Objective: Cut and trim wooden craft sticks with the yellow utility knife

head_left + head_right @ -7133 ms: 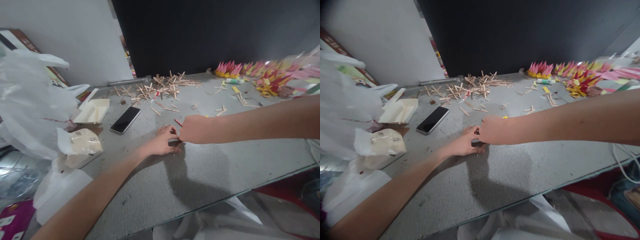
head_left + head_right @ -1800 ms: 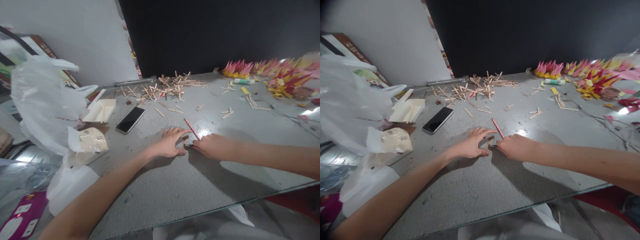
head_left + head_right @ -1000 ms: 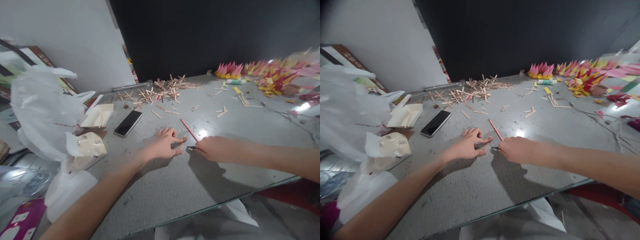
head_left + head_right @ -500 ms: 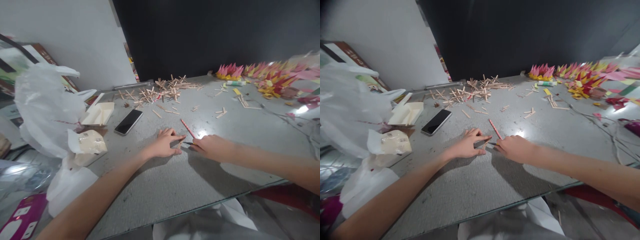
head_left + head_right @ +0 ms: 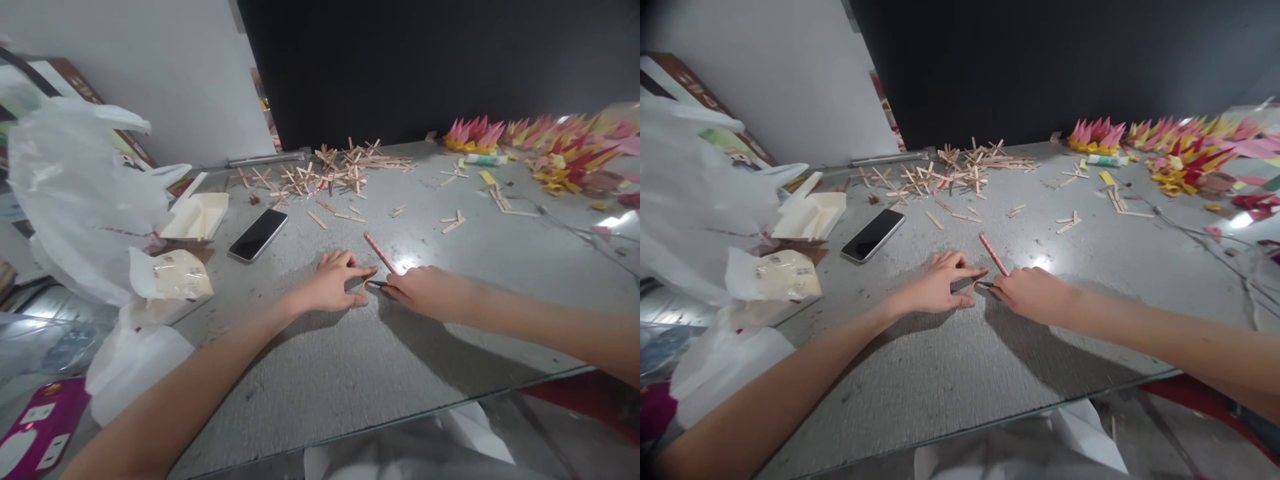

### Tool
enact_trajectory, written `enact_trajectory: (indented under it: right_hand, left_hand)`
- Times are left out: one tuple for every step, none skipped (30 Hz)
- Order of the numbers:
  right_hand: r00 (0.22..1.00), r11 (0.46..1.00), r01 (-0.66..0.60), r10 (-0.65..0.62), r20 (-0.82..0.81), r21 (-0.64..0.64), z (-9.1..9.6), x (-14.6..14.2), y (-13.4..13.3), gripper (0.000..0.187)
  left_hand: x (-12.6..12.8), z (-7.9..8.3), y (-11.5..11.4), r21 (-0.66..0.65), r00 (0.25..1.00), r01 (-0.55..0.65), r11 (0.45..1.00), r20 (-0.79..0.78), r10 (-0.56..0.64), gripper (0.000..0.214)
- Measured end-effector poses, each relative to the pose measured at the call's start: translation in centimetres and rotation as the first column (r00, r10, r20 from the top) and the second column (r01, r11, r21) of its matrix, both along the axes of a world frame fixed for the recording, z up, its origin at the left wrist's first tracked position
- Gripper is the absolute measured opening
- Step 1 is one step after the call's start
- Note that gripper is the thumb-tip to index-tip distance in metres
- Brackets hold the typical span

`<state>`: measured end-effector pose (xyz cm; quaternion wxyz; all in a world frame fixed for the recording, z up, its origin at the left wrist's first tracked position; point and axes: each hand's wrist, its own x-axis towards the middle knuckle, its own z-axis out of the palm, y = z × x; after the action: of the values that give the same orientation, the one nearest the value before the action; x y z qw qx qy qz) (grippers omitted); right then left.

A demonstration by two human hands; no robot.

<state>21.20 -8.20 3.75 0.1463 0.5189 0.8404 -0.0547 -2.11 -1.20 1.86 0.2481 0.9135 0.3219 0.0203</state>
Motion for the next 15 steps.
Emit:
enact_trajectory:
  right_hand:
    - [1.0, 1.0, 0.001, -0.001, -0.003, -0.004, 0.07, -0.03, 0.02, 0.04]
    - [1.0, 1.0, 0.003, -0.003, -0.005, -0.009, 0.15, -0.08, 0.03, 0.04]
    - [1.0, 1.0, 0.004, -0.004, -0.007, -0.015, 0.25, -0.13, 0.04, 0.04]
    - [1.0, 1.0, 0.006, -0.006, -0.008, -0.019, 0.33, -0.19, 0.04, 0.041]
    - [1.0, 1.0, 0.008, -0.008, -0.009, -0.022, 0.4, -0.23, 0.04, 0.041]
    - [1.0, 1.0, 0.008, -0.008, -0.011, -0.024, 0.44, -0.27, 0.05, 0.041]
    - [1.0, 1.0, 0.007, -0.007, -0.013, -0.028, 0.44, -0.28, 0.07, 0.041]
    - [1.0, 0.999, 0.004, -0.005, -0.018, -0.034, 0.41, -0.26, 0.11, 0.041]
    - [1.0, 0.999, -0.001, 0.0, -0.026, -0.041, 0.36, -0.22, 0.18, 0.041]
    - [0.999, 0.999, -0.007, 0.005, -0.039, -0.05, 0.31, -0.15, 0.26, 0.041]
    - [0.998, 0.998, -0.016, 0.013, -0.056, -0.06, 0.28, -0.07, 0.37, 0.042]
    - [0.997, 0.997, -0.024, 0.018, -0.076, -0.072, 0.28, 0.02, 0.49, 0.042]
    - [0.995, 0.996, -0.032, 0.024, -0.099, -0.087, 0.33, 0.11, 0.63, 0.042]
    - [0.992, 0.993, -0.042, 0.029, -0.119, -0.107, 0.43, 0.18, 0.77, 0.041]
    - [0.99, 0.991, -0.053, 0.035, -0.138, -0.126, 0.6, 0.23, 0.93, 0.041]
  left_hand:
    - [-0.03, -0.04, 0.02, 0.0, 1.0, 0.002, 1.0, 0.005, -0.002, 0.066]
    - [-0.05, -0.07, 0.02, 0.0, 1.0, 0.003, 1.0, 0.005, -0.003, 0.065]
    - [-0.06, -0.07, 0.02, 0.002, 1.0, 0.001, 1.0, 0.005, -0.001, 0.065]
    - [-0.06, -0.07, 0.01, 0.004, 1.0, 0.0, 1.0, 0.003, 0.0, 0.064]
    - [-0.05, -0.06, 0.0, 0.005, 1.0, 0.0, 1.0, 0.0, 0.0, 0.064]
    - [-0.02, -0.04, -0.02, 0.007, 1.0, 0.0, 1.0, 0.0, 0.0, 0.064]
    - [0.01, -0.01, -0.04, 0.006, 1.0, 0.001, 1.0, -0.001, -0.001, 0.063]
    - [0.04, 0.04, -0.06, 0.003, 1.0, 0.001, 1.0, -0.003, -0.001, 0.063]
    - [0.07, 0.09, -0.08, -0.002, 1.0, -0.001, 1.0, -0.006, 0.001, 0.063]
    - [0.1, 0.14, -0.1, -0.008, 1.0, -0.004, 1.0, -0.009, 0.004, 0.063]
    - [0.13, 0.2, -0.11, -0.013, 1.0, -0.007, 1.0, -0.012, 0.007, 0.064]
    - [0.15, 0.23, -0.11, -0.018, 1.0, -0.01, 1.0, -0.014, 0.01, 0.064]
    - [0.17, 0.25, -0.1, -0.022, 1.0, -0.01, 1.0, -0.014, 0.01, 0.065]
    - [0.18, 0.24, -0.1, -0.022, 1.0, -0.011, 1.0, -0.012, 0.01, 0.065]
    - [0.18, 0.22, -0.08, -0.02, 1.0, -0.011, 1.0, -0.011, 0.011, 0.065]
